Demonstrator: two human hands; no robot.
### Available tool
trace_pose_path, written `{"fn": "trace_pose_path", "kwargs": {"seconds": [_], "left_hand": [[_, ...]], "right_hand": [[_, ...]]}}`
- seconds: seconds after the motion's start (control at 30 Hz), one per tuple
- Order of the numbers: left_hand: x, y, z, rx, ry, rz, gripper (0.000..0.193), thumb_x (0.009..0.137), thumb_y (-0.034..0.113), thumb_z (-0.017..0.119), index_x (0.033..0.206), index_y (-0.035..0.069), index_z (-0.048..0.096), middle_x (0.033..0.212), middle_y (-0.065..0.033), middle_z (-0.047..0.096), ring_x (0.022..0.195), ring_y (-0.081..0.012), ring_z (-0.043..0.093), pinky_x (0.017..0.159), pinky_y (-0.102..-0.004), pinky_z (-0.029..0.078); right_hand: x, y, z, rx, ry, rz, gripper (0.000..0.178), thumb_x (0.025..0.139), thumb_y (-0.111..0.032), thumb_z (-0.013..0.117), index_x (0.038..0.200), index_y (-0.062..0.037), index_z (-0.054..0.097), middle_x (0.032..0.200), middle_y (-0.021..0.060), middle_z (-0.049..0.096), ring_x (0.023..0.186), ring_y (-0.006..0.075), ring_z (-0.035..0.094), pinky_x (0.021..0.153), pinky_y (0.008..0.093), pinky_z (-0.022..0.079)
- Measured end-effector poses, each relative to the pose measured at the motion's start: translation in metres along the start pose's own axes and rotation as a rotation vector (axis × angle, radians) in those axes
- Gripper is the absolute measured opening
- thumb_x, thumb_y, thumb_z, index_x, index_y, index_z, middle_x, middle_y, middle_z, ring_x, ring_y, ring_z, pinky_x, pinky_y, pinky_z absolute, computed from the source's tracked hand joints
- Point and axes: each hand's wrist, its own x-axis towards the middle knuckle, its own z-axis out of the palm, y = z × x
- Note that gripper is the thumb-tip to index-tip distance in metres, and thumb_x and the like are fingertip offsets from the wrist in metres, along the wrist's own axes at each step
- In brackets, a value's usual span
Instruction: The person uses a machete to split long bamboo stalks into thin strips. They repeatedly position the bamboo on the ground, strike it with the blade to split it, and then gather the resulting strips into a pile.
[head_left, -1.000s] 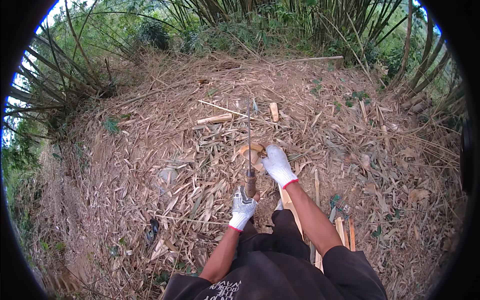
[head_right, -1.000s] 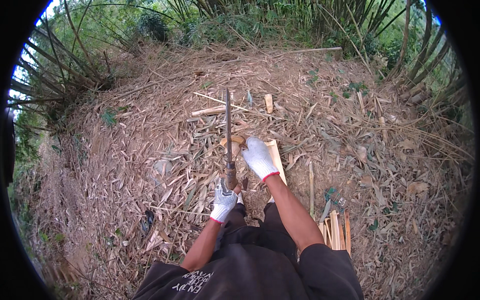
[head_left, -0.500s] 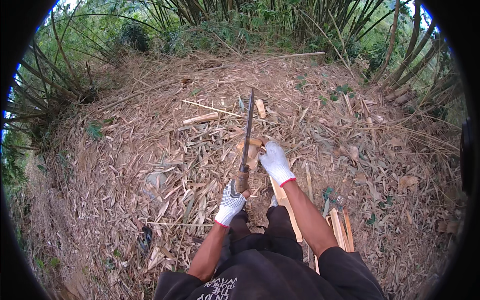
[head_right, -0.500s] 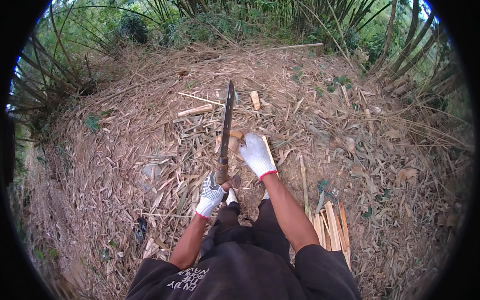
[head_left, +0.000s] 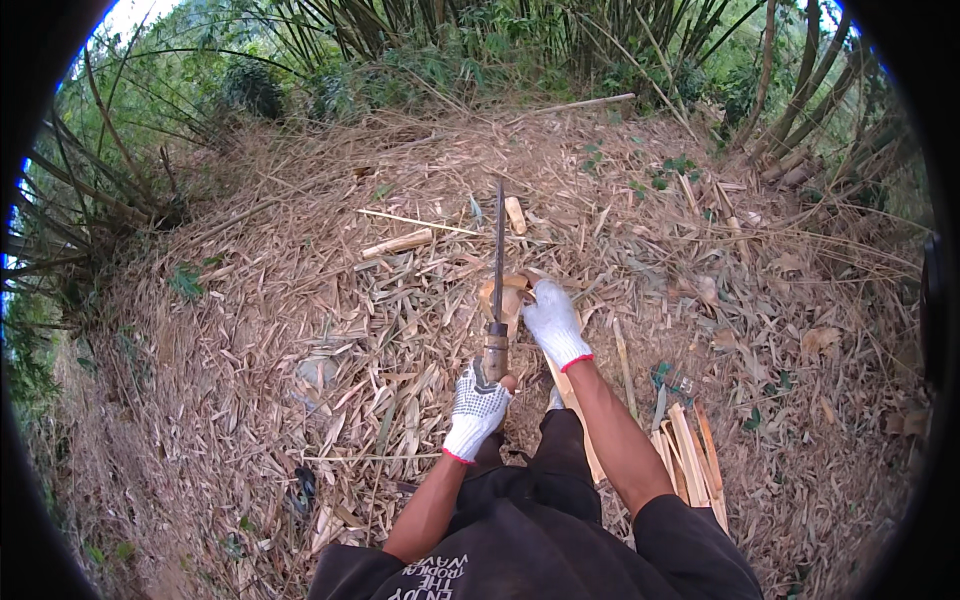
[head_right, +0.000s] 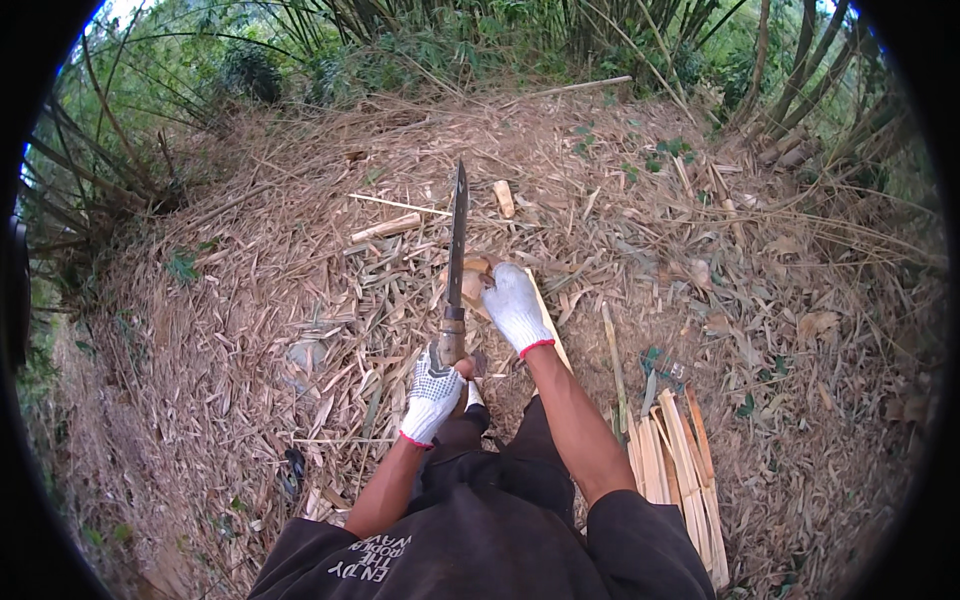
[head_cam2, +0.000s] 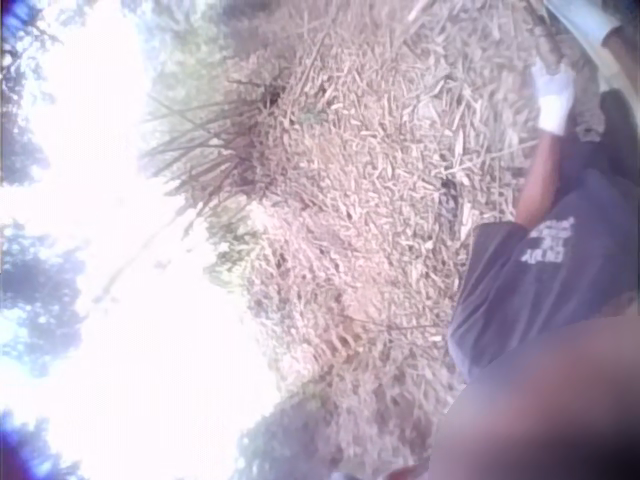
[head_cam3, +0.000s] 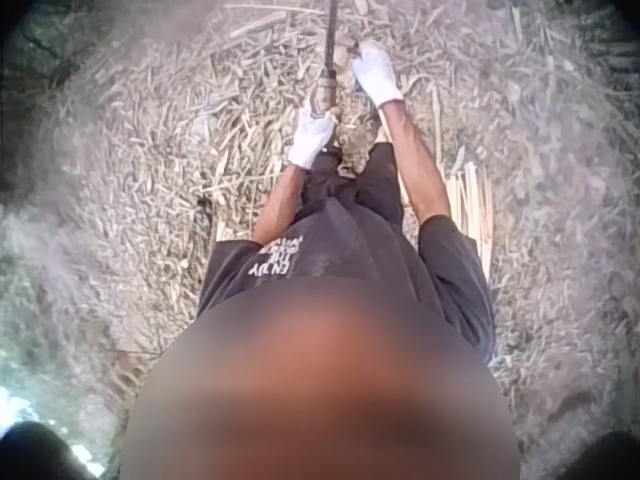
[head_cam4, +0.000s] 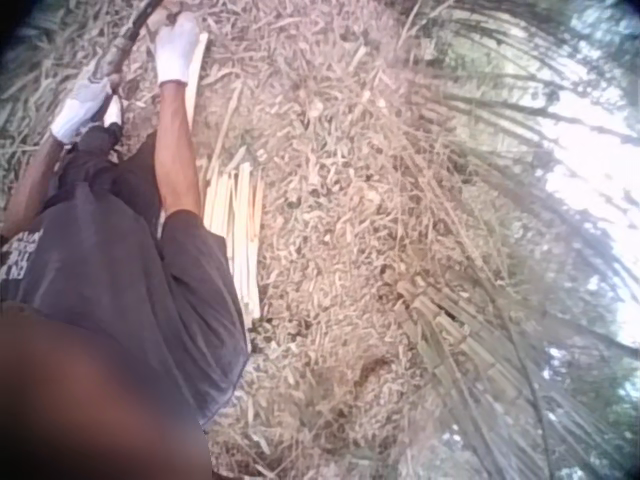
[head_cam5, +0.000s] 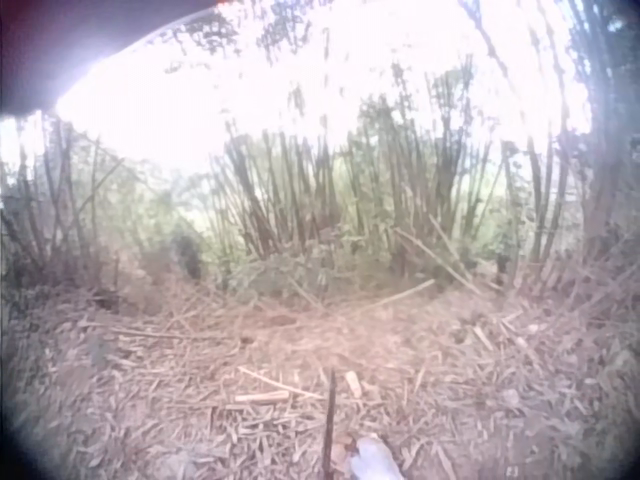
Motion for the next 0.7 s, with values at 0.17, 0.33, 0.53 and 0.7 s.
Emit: {"fn": "trace_pose_path", "kwargs": {"seconds": [0.17, 0.33, 0.53, 0.7], "left_hand": [[0.004, -0.002, 0.008, -0.068, 0.090, -0.017, 0.036, 0.077, 0.019, 0.069, 0.104, -0.003, 0.061, 0.081, -0.0179, 0.068, 0.072, -0.0290, 0.068, 0.064, -0.0402, 0.053], [0.005, 0.026, 0.030, -0.113, 0.112, -0.069, 0.035, 0.078, 0.014, 0.069, 0.107, -0.001, 0.057, 0.076, -0.0088, 0.064, 0.064, -0.0198, 0.062, 0.058, -0.0341, 0.051], [0.013, 0.033, 0.050, -0.256, 0.191, -0.080, 0.058, 0.076, 0.010, 0.072, 0.127, 0.000, 0.046, 0.078, -0.0041, 0.056, 0.063, -0.0143, 0.057, 0.060, -0.0290, 0.048], [0.051, -0.020, 0.060, -0.237, 0.249, -0.041, 0.054, 0.077, 0.013, 0.070, 0.125, -0.001, 0.048, 0.084, -0.0058, 0.057, 0.068, -0.0173, 0.057, 0.066, -0.0331, 0.047]], "right_hand": [[0.009, -0.009, -0.003, -0.043, -0.140, 0.103, 0.049, 0.083, 0.000, 0.058, 0.131, -0.0061, 0.055, 0.117, 0.0215, 0.064, 0.107, 0.0324, 0.063, 0.085, 0.0388, 0.051], [-0.014, 0.081, 0.013, 0.460, 0.217, 0.249, 0.045, 0.081, -0.006, 0.059, 0.126, -0.0022, 0.058, 0.110, 0.0169, 0.068, 0.103, 0.0281, 0.065, 0.088, 0.0361, 0.051], [-0.151, 0.323, 0.062, 0.126, -0.039, 0.829, 0.038, 0.082, -0.024, 0.058, 0.110, 0.0005, 0.066, 0.108, 0.0256, 0.066, 0.106, 0.0384, 0.062, 0.093, 0.0418, 0.048], [-0.274, 0.471, 0.059, -0.080, -0.418, 1.266, 0.044, 0.076, -0.025, 0.058, 0.110, 0.0010, 0.066, 0.112, 0.0277, 0.064, 0.110, 0.0396, 0.061, 0.095, 0.0437, 0.048]]}}
